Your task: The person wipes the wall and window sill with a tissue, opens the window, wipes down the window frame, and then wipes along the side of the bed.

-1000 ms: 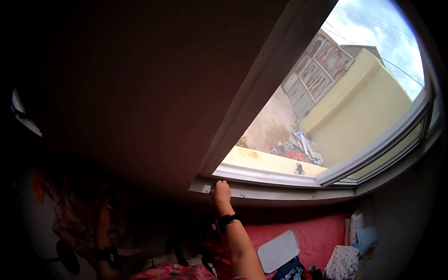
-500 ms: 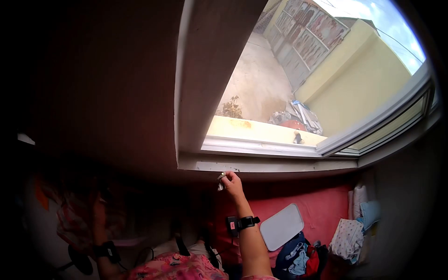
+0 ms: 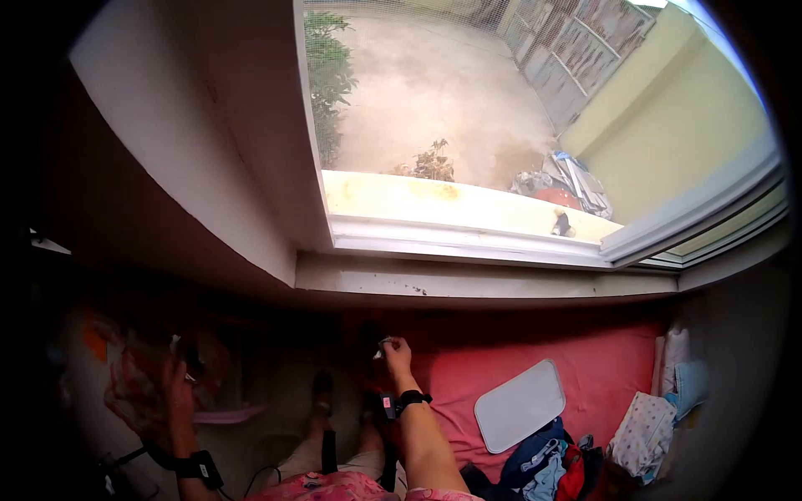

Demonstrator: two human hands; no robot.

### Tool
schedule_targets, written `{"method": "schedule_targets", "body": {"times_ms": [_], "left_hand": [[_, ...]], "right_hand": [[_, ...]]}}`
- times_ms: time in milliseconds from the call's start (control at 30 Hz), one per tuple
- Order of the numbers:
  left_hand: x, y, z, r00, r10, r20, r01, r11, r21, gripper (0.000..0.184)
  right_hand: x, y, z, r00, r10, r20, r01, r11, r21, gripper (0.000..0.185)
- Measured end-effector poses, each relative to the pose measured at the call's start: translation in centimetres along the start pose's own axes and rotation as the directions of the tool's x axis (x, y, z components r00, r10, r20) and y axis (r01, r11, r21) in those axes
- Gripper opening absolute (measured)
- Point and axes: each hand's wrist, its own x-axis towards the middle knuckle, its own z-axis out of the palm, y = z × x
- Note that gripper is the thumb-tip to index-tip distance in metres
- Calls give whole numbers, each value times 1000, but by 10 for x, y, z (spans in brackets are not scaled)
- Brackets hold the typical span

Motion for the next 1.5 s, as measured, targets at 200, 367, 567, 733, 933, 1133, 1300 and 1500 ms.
{"method": "schedule_targets", "body": {"times_ms": [200,367,567,733,933,1133,1300,1500], "left_hand": [[-26,-20,-22,987,-73,-142,81,996,47,40],[-36,-41,-23,984,-89,-152,91,996,1,37],[-35,-53,-12,991,-123,-56,124,992,15,34],[-36,-35,19,996,-71,-56,69,997,-25,31],[-31,-26,27,1000,-29,9,30,998,-57,28],[-31,-26,33,999,-32,35,34,996,-82,25],[-33,-17,44,999,-2,43,6,995,-96,24],[-31,-6,37,996,49,71,-47,998,-36,26]], "right_hand": [[38,55,19,990,-31,-137,-5,967,-254,36],[22,33,3,990,77,-119,-96,982,-162,38],[-37,-152,-57,951,-212,226,152,955,256,26],[2,-225,-122,619,-730,-289,431,624,-652,21],[40,-212,-105,524,-814,-250,193,400,-896,17],[5,-205,-3,554,-832,-20,494,348,-797,26],[-20,-197,61,540,-835,106,642,327,-694,21],[-54,-205,86,468,-835,289,866,370,-335,23]]}}
